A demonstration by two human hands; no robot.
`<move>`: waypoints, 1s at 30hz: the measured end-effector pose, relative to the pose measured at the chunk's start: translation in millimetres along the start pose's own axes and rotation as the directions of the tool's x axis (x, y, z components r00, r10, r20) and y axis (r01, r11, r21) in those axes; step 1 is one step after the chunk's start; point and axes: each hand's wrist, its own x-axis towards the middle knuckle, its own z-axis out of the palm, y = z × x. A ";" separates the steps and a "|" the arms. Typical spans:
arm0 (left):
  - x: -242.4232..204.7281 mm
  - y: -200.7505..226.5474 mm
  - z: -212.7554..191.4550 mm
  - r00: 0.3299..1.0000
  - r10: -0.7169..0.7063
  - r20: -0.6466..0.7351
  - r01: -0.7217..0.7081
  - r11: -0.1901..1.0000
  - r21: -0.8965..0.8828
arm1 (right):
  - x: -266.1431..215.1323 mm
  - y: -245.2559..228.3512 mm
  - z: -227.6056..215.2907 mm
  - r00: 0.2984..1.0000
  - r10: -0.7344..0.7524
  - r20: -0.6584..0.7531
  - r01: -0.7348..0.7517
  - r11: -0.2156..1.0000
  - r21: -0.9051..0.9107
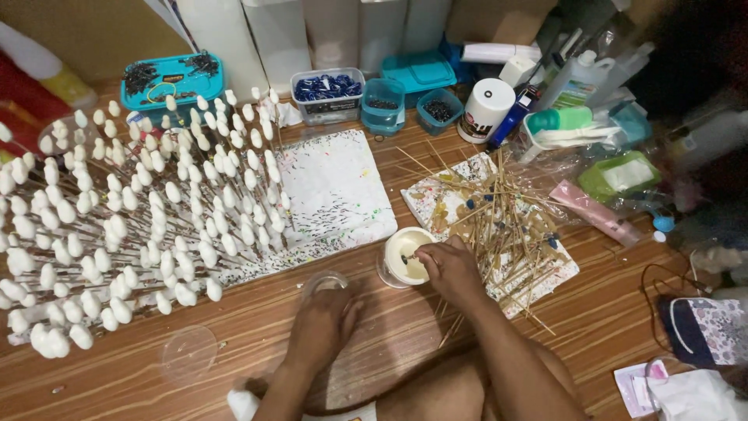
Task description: Assembling and coating small lure components on sticks by dipping them in liquid and placing them on a rack
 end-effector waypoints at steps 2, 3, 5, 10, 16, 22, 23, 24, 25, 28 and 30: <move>0.6 -0.1 1.2 1.000 -0.005 0.011 0.005 1.000 -0.010 | -0.9 -0.5 0.0 1.000 -0.006 -0.009 0.006 1.000 0.005; 0.6 0.0 1.6 1.000 -0.011 0.021 0.012 1.000 -0.019 | -1.4 -1.0 -0.1 1.000 -0.014 -0.017 0.014 1.000 0.010; 2.5 3.7 -2.1 0.999 -0.015 0.041 0.015 1.000 -0.014 | -0.3 3.6 4.8 1.000 0.002 -0.010 -0.002 1.000 0.008; 1.3 3.7 -1.5 0.994 -0.061 0.093 0.061 0.998 -0.003 | -0.4 2.0 5.0 0.999 0.053 0.009 -0.053 0.998 0.035; -0.2 -1.1 3.6 0.993 -0.057 0.104 0.054 0.998 0.029 | -0.9 1.9 4.4 0.997 0.078 -0.015 -0.077 0.993 0.089; -2.8 -5.3 9.1 1.000 -0.031 0.000 0.031 0.999 0.013 | -0.6 -5.9 -3.8 0.992 0.120 -0.024 -0.116 0.983 0.139; -4.8 -9.2 12.7 1.000 -0.013 0.007 0.013 0.999 0.052 | -0.1 -6.4 -4.6 0.992 0.126 -0.030 -0.119 0.977 0.177; -7.2 -13.2 16.3 1.000 0.002 0.016 -0.004 0.996 0.089 | 0.3 -7.0 -5.2 0.991 0.132 -0.033 -0.122 0.969 0.213; -7.8 -16.8 20.0 1.000 0.002 0.015 -0.003 0.996 0.089 | 0.3 -8.4 -6.5 0.991 0.131 -0.033 -0.121 0.970 0.213; -9.0 -23.9 28.7 0.998 -0.030 0.063 0.024 0.994 0.107 | -0.5 -11.0 -10.3 0.972 0.231 0.036 -0.233 0.951 0.203; -10.3 -24.9 30.3 0.994 -0.069 0.080 0.060 0.991 0.116 | -0.7 -11.8 -11.8 0.972 0.235 0.033 -0.237 0.954 0.182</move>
